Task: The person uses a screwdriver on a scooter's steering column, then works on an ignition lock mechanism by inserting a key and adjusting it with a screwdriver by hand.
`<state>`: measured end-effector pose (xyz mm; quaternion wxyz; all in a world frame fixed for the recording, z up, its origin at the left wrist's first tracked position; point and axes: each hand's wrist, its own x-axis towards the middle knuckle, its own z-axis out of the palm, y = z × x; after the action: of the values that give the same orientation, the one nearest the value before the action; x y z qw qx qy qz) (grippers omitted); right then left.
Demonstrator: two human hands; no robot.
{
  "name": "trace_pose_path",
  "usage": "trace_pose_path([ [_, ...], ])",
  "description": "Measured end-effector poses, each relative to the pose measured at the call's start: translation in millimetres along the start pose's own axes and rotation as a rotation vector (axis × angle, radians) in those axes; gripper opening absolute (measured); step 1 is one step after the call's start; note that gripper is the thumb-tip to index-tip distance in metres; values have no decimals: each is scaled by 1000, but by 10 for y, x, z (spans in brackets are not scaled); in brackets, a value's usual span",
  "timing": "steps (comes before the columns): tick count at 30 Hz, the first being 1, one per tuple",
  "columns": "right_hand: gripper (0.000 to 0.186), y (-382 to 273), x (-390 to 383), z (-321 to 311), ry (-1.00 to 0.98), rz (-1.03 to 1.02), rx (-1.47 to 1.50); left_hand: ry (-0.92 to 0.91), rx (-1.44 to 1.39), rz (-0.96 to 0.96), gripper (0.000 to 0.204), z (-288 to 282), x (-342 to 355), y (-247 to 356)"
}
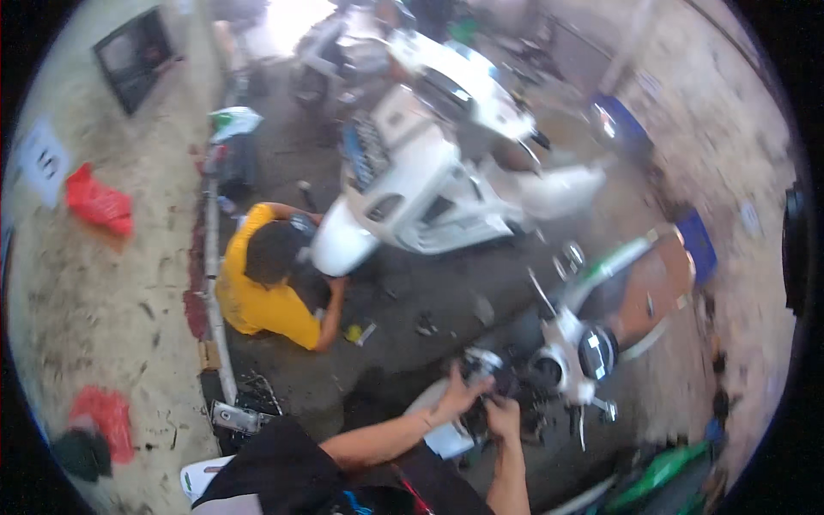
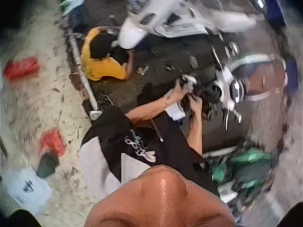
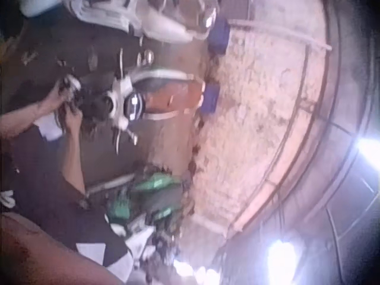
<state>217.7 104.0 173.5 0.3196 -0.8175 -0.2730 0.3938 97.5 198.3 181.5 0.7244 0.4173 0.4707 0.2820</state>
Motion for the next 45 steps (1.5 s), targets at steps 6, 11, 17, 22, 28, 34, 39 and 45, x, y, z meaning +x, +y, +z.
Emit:
trace_pose_path([
  [6,26,-276,-166,-21,-25,101,228,-51,-257,26,73,46,84,-150],
  [11,27,-309,-225,-127,32,204,227,-99,-248,-16,73,125,10,-155],
  [17,25,-206,-192,-113,-128,284,687,-160,-365,-117,83,96,5,-182],
  [22,23,-386,-248,-157,-94,305,608,-152,-395,-166,88,102,2,-119],
  [28,22,-319,-203,-10,-73,309,603,-44,-563,-266,74,118,-14,-115],
  [34,21,-270,-288,82,10,207,418,-24,-500,-268,37,23,111,-193],
  [39,25,-576,-601,-415,247,175,660,-158,-732,-266,34,-131,269,-31],
  [45,30,-570,-714,-1102,-115,212,1060,-101,-771,-306,28,-88,327,10],
])
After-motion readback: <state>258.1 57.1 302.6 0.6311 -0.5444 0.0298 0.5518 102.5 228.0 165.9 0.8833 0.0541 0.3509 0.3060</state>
